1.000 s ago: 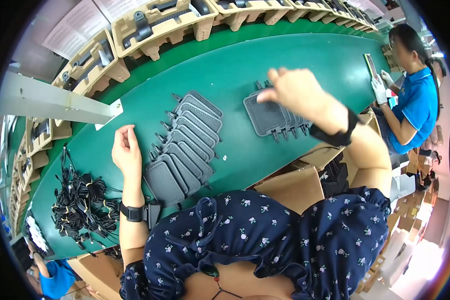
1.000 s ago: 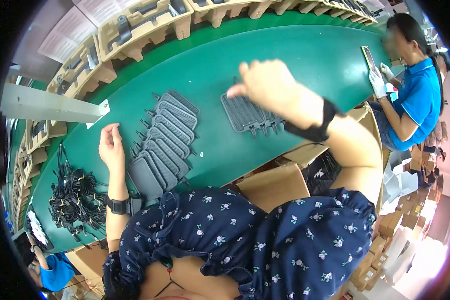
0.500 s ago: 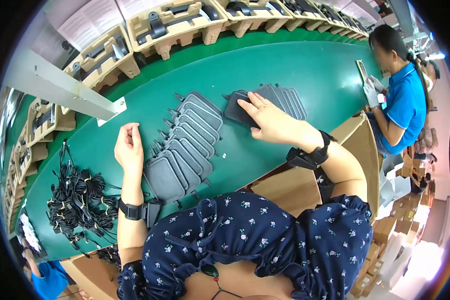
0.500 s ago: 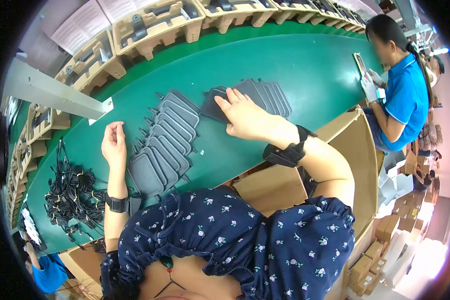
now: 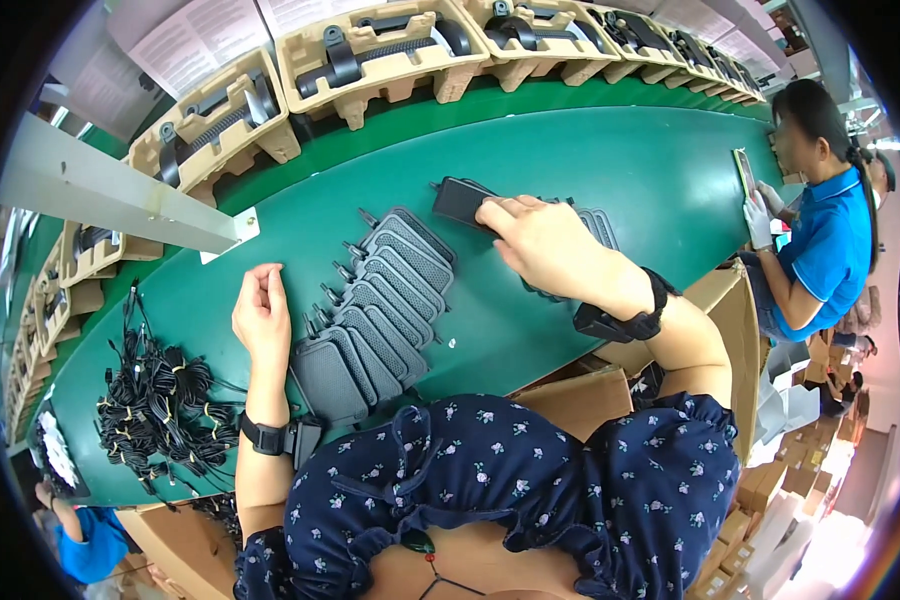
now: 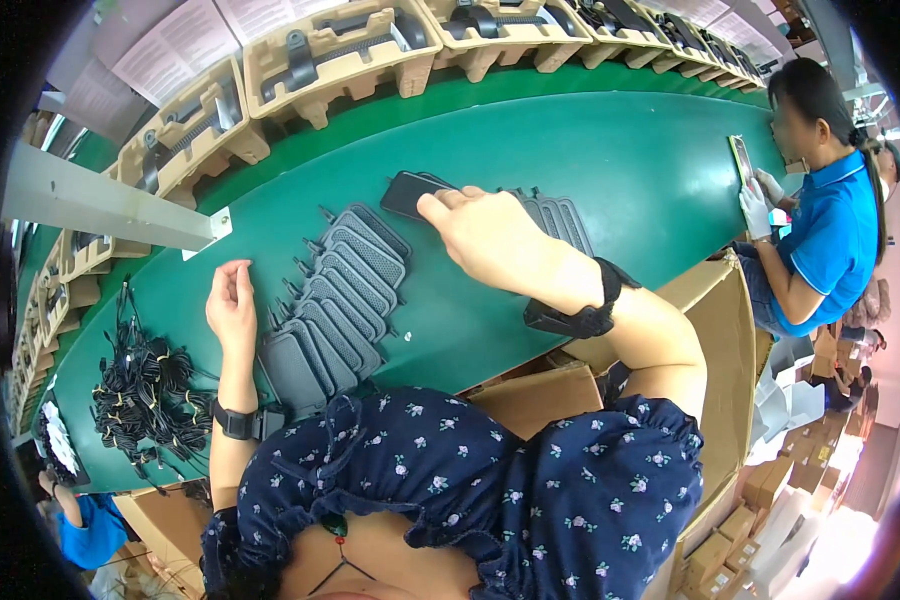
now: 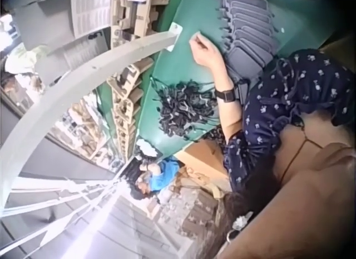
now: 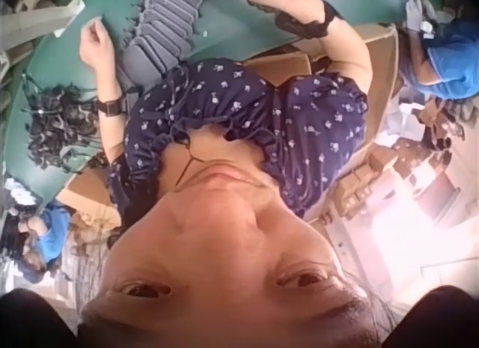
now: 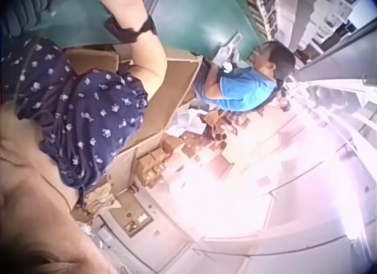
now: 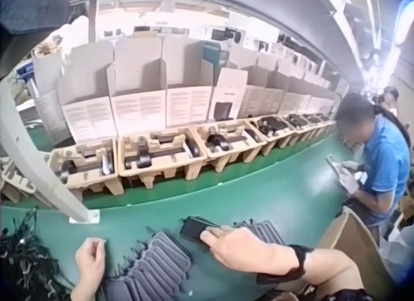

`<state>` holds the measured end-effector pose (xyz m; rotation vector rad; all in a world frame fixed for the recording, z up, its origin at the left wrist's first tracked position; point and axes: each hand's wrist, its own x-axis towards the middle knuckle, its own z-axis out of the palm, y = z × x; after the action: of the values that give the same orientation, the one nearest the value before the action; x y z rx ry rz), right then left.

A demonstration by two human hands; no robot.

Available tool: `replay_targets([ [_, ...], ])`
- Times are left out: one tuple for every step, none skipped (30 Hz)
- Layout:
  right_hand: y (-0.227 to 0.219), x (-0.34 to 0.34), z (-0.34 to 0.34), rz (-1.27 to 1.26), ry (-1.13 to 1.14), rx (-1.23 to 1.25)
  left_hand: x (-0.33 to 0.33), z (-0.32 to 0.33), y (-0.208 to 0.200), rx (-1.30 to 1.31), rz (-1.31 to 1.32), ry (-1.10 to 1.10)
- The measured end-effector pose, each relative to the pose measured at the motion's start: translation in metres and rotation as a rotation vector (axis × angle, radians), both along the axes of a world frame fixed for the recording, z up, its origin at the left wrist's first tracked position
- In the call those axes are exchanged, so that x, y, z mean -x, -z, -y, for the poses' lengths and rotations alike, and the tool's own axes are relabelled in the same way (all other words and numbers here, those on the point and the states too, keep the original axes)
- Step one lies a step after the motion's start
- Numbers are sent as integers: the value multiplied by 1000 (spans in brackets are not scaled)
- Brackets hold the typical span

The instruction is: The person picks up a cable and a pop filter, then presses the cable into the filter by hand. They place the assembled unit into a cardboard tray and repeat the process several times.

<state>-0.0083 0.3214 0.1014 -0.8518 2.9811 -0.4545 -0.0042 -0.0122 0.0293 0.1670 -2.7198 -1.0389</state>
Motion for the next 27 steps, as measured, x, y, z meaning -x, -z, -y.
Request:
replay_targets([
  [-2,1,-1,3,-4,5,0,0,-1,0,0,-6],
  [-9,2,-3,10,22,32,-1,-1,-1,0,0,-11],
  [-12,2,-4,16,51,57,-1,-1,-1,3,2,-10],
  [-10,2,-6,18,52,60,-1,-1,-2,-10,0,-10],
  [-7,1,-7,19,74,3,-1,-1,-2,-24,-2,-9],
  [-5,0,-8,19,97,-56,-1,-2,-2,-23,-2,-7],
  [-5,0,-8,19,99,-55,-1,-1,-1,-17,4,-7],
  [-6,-1,-7,74,103,-22,-1,-1,-1,-10,10,-7],
  [-7,-2,-7,127,107,9,-1,-1,-1,-12,9,-4],
  [-6,-1,-8,125,109,8,-1,0,0,-13,2,-1],
  [-3,2,-9,56,126,67,-1,0,0,-14,-4,1],
  [-2,4,-11,-13,141,127,-1,-1,-1,-14,-5,2],
  [-4,7,-12,-37,146,166,-1,-1,-2,-18,-8,4],
  [-5,10,-12,-38,146,166,-2,-1,-2,-22,-11,5],
  [-5,13,-11,-125,153,200,-2,-1,-3,-22,-14,5],
  [-6,16,-11,-211,160,234,-2,-1,-3,-15,-5,2],
  [-7,18,-12,-221,159,226,-3,-1,-4,-8,4,-2],
  [-7,18,-12,-223,158,226,-3,-2,-4,-9,3,-3],
  [-6,18,-12,-257,144,138,-3,-2,-5,-11,3,-4],
  [-5,17,-12,-291,130,50,-3,-3,-5,-13,4,-5],
  [-3,15,-10,-293,130,49,-2,-3,-5,-14,2,-5],
  [-1,10,-8,-233,83,39,-2,-3,-5,-16,0,-1],
  [2,7,-7,-173,36,28,-1,-4,-5,-18,-3,4],
  [3,6,-7,-176,35,28,-1,-4,-5,-18,-5,3],
  [4,6,-8,-183,11,31,-2,-5,-7,-9,-13,7],
  [4,5,-9,-191,-14,33,-3,-6,-8,0,-22,11],
  [1,8,-13,-144,-8,44,-3,-7,-8,-3,-24,14],
])
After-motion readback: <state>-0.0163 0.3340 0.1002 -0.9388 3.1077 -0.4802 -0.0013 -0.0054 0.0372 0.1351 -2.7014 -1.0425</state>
